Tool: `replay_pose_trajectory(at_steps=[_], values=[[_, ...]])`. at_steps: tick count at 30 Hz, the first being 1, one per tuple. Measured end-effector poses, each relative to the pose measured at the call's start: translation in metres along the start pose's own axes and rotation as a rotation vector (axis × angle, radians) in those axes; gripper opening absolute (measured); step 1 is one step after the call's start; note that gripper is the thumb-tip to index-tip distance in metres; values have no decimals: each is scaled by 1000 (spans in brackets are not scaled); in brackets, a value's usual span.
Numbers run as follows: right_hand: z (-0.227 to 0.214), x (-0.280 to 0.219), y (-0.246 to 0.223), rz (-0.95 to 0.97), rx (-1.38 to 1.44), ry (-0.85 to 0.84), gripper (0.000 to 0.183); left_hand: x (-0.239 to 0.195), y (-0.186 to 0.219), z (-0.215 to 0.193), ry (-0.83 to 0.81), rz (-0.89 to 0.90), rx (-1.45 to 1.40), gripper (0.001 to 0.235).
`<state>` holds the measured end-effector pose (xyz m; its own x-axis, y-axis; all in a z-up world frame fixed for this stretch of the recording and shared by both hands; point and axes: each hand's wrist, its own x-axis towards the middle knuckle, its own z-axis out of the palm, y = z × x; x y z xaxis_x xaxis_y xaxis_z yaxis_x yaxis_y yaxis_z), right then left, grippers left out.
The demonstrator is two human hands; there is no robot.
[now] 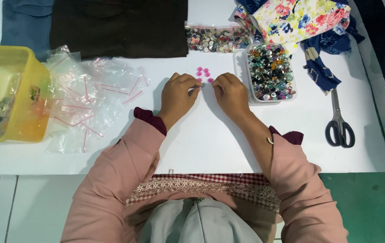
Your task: Sorting and packaging small decorative buttons or beads into small plastic resealable bags.
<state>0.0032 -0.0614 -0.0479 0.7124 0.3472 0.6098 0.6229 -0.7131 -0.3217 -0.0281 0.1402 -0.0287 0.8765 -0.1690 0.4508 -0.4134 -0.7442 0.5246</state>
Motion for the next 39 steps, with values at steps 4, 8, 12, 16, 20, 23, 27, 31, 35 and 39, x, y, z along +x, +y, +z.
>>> replay_pose_trajectory(at_steps=[4, 8, 12, 16, 20, 23, 27, 31, 35, 39], values=[[-12, 2, -14, -117, -165, -43, 13, -4, 6, -5, -17, 10, 17, 16], [-19, -2, -30, -165, -216, -73, 11, -11, 18, -17, -7, 10, 73, 22], [-9, -6, -33, -348, -273, 119, 8, -35, 41, -49, 154, 117, 38, 29], [9, -12, -54, -524, -135, 197, 5, -82, 62, -101, 207, 151, 56, 28], [22, -7, -119, -632, -19, 194, 8, -130, 26, -141, 299, 109, 62, 31], [40, -4, -165, -672, 141, 127, 7, -169, -3, -170, 366, -56, 152, 33], [65, 4, -213, -658, 201, -76, 14, -218, -33, -183, 434, -286, 325, 20], [83, 15, -247, -557, 162, -318, 38, -242, -49, -181, 404, -310, 403, 11], [106, 17, -253, -477, 178, -394, 36, -234, -41, -182, 349, -352, 432, 16], [107, 16, -246, -467, 201, -381, 22, -224, -43, -178, 320, -364, 413, 18]])
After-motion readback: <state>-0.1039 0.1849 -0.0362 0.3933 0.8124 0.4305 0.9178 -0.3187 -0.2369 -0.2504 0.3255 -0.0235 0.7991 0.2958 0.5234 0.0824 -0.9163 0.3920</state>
